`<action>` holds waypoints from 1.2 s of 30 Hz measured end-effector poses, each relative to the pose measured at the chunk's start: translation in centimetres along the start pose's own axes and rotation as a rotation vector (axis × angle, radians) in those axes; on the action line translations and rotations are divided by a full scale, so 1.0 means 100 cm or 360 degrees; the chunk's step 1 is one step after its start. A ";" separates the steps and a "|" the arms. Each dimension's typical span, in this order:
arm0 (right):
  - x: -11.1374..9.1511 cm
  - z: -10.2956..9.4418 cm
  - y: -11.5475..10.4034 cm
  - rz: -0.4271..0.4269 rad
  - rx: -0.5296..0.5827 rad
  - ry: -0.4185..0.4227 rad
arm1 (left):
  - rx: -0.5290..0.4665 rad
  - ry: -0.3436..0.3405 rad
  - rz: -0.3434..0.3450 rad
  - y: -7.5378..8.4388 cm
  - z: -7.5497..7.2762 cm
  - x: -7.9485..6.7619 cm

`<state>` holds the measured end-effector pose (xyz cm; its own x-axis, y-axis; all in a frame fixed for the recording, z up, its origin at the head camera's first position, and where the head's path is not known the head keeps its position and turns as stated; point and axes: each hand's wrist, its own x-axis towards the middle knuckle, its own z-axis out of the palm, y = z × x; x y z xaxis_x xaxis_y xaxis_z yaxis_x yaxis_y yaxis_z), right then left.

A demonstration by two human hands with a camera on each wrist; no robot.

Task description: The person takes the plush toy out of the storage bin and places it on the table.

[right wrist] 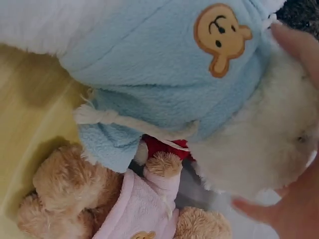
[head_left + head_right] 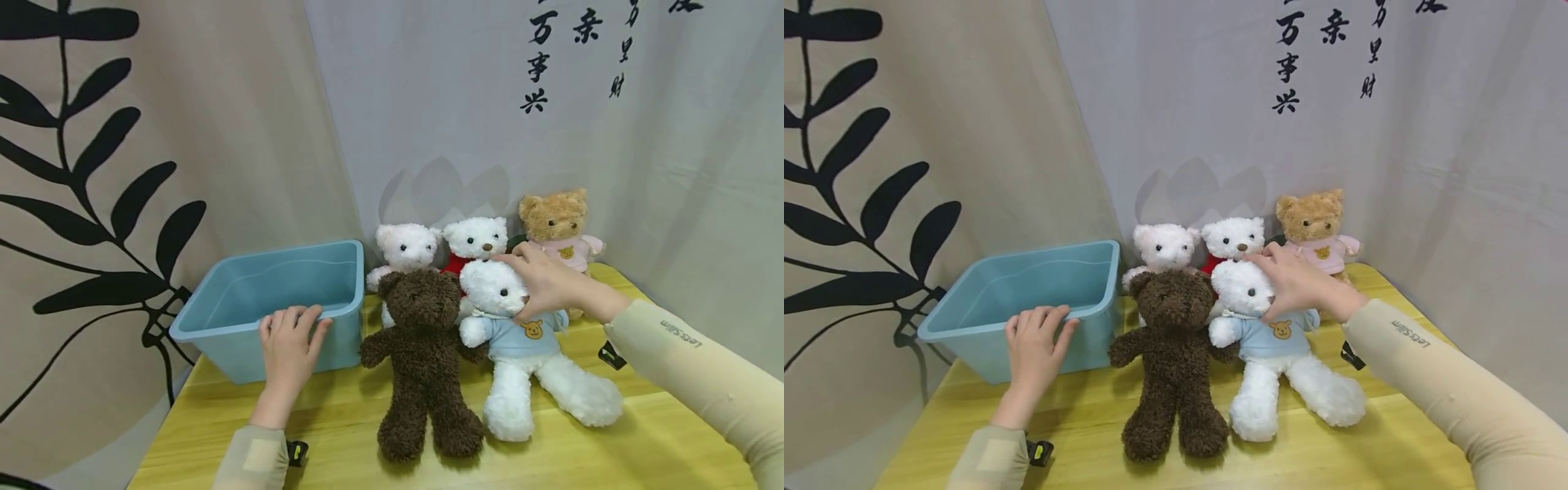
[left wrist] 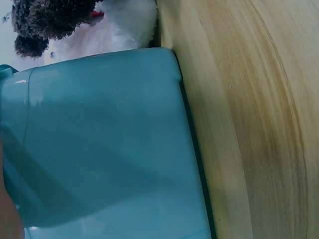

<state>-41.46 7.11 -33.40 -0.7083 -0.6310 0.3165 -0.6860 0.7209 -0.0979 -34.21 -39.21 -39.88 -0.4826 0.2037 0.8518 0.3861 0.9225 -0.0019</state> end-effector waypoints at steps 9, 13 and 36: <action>-0.026 -0.003 -0.016 -0.0180 -0.0166 0.0429 | -0.0015 0.0013 -0.0017 0.000 0.001 -0.001; -0.039 0.003 -0.032 -0.0320 -0.0415 0.0879 | -0.0008 0.0033 -0.0013 -0.002 0.002 -0.001; -0.064 0.049 -0.066 -0.0121 -0.0371 0.0685 | -0.0044 0.0040 -0.0007 0.003 0.004 0.000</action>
<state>-33.20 5.00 -39.45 -0.4909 -0.5442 0.6803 -0.6428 0.7534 0.1387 -34.38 -38.78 -40.06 -0.4644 0.1909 0.8648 0.4058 0.9138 0.0161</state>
